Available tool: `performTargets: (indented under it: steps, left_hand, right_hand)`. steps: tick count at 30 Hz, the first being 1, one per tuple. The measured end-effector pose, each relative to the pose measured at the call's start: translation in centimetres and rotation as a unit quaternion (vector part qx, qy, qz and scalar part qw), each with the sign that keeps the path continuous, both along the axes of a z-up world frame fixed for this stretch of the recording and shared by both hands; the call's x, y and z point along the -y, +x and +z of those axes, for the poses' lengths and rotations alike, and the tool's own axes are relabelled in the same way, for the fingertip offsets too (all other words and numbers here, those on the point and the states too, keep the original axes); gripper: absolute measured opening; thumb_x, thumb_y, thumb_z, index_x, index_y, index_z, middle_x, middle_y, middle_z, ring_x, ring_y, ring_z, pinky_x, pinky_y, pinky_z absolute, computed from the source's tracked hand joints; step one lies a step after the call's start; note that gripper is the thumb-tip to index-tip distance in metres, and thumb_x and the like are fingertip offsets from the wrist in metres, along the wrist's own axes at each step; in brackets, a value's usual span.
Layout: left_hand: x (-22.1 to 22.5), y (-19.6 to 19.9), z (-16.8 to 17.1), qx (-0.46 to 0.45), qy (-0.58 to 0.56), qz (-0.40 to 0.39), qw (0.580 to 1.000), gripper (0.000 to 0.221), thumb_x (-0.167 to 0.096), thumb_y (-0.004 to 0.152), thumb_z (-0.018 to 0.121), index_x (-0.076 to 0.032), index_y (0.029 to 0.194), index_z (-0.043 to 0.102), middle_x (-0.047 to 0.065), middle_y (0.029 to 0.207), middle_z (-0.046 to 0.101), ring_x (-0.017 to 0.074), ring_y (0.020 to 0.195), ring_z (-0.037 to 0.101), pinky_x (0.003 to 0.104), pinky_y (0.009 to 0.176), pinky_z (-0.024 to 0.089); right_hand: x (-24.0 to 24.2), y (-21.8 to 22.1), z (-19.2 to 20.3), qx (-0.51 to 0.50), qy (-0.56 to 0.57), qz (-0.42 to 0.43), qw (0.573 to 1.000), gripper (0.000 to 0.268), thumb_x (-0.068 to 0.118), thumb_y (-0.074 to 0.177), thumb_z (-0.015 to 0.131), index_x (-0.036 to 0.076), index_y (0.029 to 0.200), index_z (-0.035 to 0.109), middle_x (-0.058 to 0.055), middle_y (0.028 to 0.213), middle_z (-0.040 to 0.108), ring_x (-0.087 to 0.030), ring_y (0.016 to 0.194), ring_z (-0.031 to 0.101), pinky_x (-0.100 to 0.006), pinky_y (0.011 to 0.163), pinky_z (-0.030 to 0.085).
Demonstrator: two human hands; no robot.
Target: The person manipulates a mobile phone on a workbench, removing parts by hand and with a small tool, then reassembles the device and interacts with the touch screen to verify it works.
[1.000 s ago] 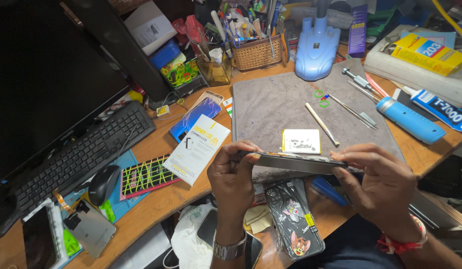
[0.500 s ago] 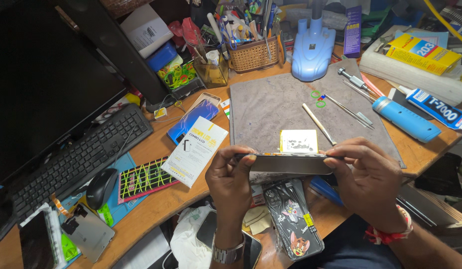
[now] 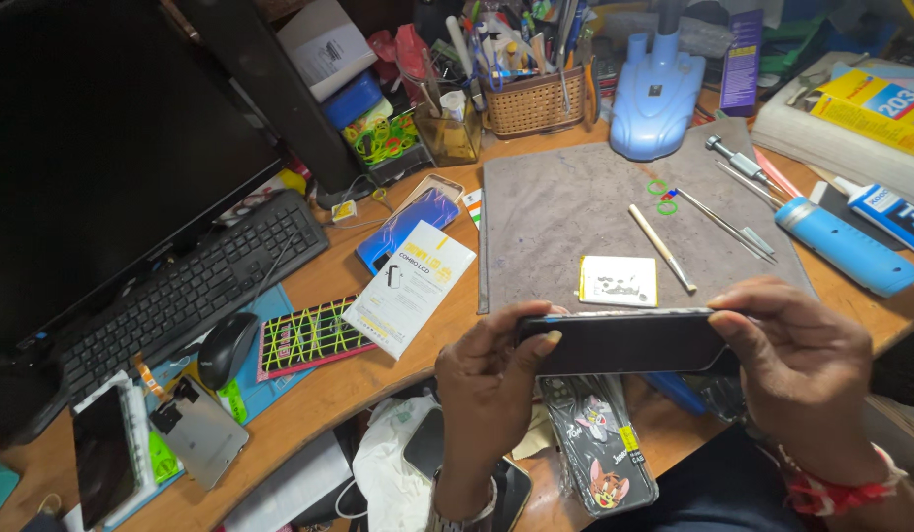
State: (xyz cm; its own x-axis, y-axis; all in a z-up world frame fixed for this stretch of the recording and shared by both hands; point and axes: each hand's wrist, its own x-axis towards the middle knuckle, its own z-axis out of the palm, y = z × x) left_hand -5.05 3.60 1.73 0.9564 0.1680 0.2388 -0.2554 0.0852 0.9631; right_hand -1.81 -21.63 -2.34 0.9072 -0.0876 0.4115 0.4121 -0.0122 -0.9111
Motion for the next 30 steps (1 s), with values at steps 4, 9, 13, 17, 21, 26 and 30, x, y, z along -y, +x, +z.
performTargets:
  steps: [4,9,13,17,21,26,30]
  left_hand:
    - [0.2,-0.5,0.7,0.014,-0.041,-0.03,0.999,0.022,0.001,0.093,0.072,0.006,0.114,0.072,0.012,0.103,0.079,0.0106,0.092,0.073,0.023,0.082,0.06]
    - [0.4,-0.8,0.8,0.031,-0.061,-0.042,0.997,0.017,0.001,0.095,0.07,0.005,0.111,0.072,0.012,0.104,0.079,0.0124,0.094,0.074,0.025,0.085,0.061]
    - [0.3,-0.7,0.5,0.031,-0.046,-0.017,0.998,0.014,0.001,0.095,0.071,0.006,0.108,0.072,0.013,0.101,0.079,0.0123,0.089,0.074,0.025,0.08,0.061]
    - [0.5,-0.5,0.3,0.051,-0.035,-0.003,0.998,0.014,0.001,0.094,0.071,0.005,0.108,0.071,0.013,0.101,0.079,0.0123,0.089,0.074,0.025,0.081,0.061]
    - [0.9,-0.6,0.1,0.049,-0.051,-0.011,0.997,0.014,0.001,0.095,0.071,0.005,0.108,0.07,0.013,0.101,0.079,0.0126,0.09,0.074,0.026,0.082,0.061]
    - [0.7,-0.2,-0.5,0.04,-0.042,-0.003,0.998,0.015,0.002,0.094,0.071,0.005,0.109,0.071,0.013,0.102,0.079,0.0136,0.091,0.073,0.026,0.083,0.061]
    - [0.9,1.1,-2.4,0.019,-0.091,-0.008,0.996,0.025,0.002,0.093,0.072,0.007,0.117,0.068,0.015,0.105,0.078,0.0155,0.095,0.074,0.027,0.086,0.06]
  right_hand:
    - [0.1,-0.5,0.2,0.076,-0.047,-0.014,0.996,0.013,0.002,0.102,0.071,-0.008,0.108,0.065,-0.013,0.104,0.068,-0.011,0.094,0.065,-0.018,0.085,0.052]
    - [-0.1,-1.1,1.1,0.095,-0.006,0.021,0.995,0.014,0.005,0.105,0.068,-0.008,0.108,0.063,-0.016,0.108,0.066,-0.017,0.101,0.069,-0.034,0.102,0.06]
    - [0.4,-1.1,2.5,0.09,-0.035,0.072,0.993,0.015,0.004,0.1,0.068,-0.008,0.107,0.063,-0.019,0.105,0.067,-0.023,0.104,0.071,-0.042,0.107,0.06]
    - [0.0,-0.8,3.7,0.084,-0.046,0.085,0.992,0.025,0.002,0.088,0.072,-0.008,0.111,0.065,-0.019,0.109,0.068,-0.025,0.107,0.07,-0.037,0.101,0.058]
    - [-0.8,-0.7,4.6,0.1,-0.14,0.038,0.984,0.023,-0.002,0.081,0.078,-0.003,0.103,0.071,-0.017,0.106,0.074,-0.021,0.101,0.073,-0.03,0.089,0.057]
    - [-0.9,-0.8,4.1,0.082,-0.196,-0.027,0.977,0.021,-0.003,0.078,0.08,-0.001,0.098,0.074,-0.015,0.1,0.076,-0.017,0.091,0.074,-0.027,0.08,0.056]
    - [0.1,-0.3,0.9,0.032,-0.149,0.007,0.988,0.02,-0.004,0.08,0.075,-0.003,0.1,0.072,-0.014,0.1,0.076,-0.016,0.087,0.073,-0.026,0.076,0.058]
